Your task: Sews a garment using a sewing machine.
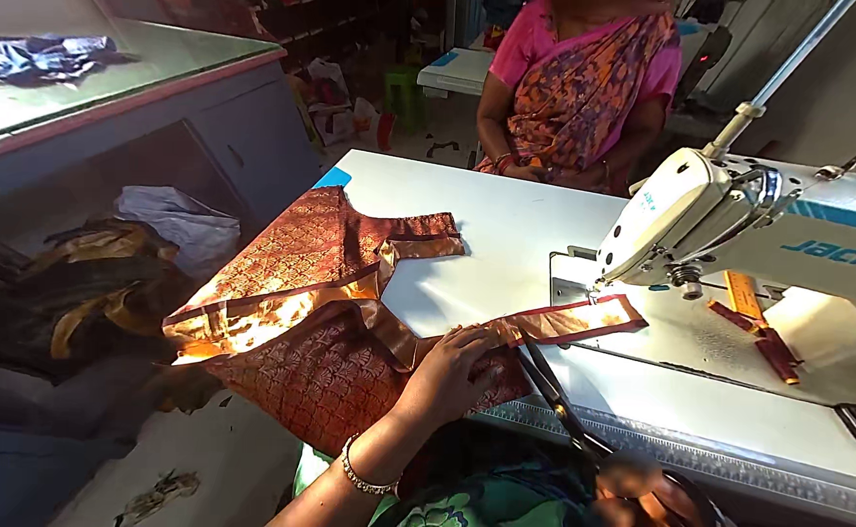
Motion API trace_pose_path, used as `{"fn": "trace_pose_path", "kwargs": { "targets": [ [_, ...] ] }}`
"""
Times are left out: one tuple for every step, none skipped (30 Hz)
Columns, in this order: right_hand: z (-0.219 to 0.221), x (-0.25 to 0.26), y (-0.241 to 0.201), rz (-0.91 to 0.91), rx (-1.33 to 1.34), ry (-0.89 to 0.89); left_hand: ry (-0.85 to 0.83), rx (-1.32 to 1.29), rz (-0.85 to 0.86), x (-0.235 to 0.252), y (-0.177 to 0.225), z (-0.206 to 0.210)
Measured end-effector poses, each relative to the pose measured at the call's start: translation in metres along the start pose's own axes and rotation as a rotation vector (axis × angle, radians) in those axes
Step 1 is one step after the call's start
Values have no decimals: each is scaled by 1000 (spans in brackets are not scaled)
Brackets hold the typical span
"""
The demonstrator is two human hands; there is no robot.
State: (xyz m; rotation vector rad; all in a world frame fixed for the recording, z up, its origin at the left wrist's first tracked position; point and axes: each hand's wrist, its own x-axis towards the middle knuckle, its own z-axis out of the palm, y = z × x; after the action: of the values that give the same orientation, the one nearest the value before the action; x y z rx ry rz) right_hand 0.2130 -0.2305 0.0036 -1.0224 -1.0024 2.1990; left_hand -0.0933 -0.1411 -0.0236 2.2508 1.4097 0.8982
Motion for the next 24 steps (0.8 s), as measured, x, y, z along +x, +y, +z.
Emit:
{"fn": "trace_pose_path", "kwargs": {
  "targets": [
    [4,9,-1,12,6,10,-1,-11,-5,0,0,0],
    [9,17,-2,23,1,30,-3,-22,-10,0,0,-1],
    [13,23,-4,31,-14,55,0,-33,-8,0,0,-1],
    [17,28,-5,36,-40,81,16,-44,4,0,-1,0],
    [20,32,-6,38,-62,99,23,-51,10,0,-2,0],
    [23,34,-7,41,-77,119,20,-59,4,0,-2,0],
    [26,36,-8,48,-86,138,17,-64,-4,-1,-1,0],
    [29,36,-9,53,-95,155,17,-68,-10,-1,-1,0],
    [31,37,-10,54,-100,168,19,-69,-12,0,0,-1],
    [33,36,-10,52,-107,175,18,-70,-13,0,0,-2],
    [34,35,-10,51,-117,177,17,-69,-11,0,0,-2],
    [34,33,-10,48,-127,173,27,-67,-4,0,0,-1],
    [33,31,-9,45,-139,171,34,-61,4,0,0,-1],
    [32,29,-9,51,-155,167,37,-55,12,0,0,-1],
    [30,28,-9,61,-176,162,34,-50,21,0,0,-1],
    [30,27,-9,66,-191,160,28,-47,26,0,0,-2],
    [30,27,-10,66,-199,164,26,-45,31,0,0,-2],
    [32,26,-12,69,-202,169,26,-46,33,0,0,-2],
    [35,25,-15,75,-201,180,26,-48,34,0,0,-2],
    [40,24,-18,79,-193,198,28,-47,35,0,0,-1],
    [43,22,-22,80,-187,210,33,-45,38,0,0,-1],
    [44,21,-24,84,-175,212,36,-50,39,0,-1,-1],
    [45,19,-26,91,-157,212,36,-55,36,0,-1,-1],
    [45,18,-28,98,-137,209,35,-55,35,0,-1,-1]
  ]
}}
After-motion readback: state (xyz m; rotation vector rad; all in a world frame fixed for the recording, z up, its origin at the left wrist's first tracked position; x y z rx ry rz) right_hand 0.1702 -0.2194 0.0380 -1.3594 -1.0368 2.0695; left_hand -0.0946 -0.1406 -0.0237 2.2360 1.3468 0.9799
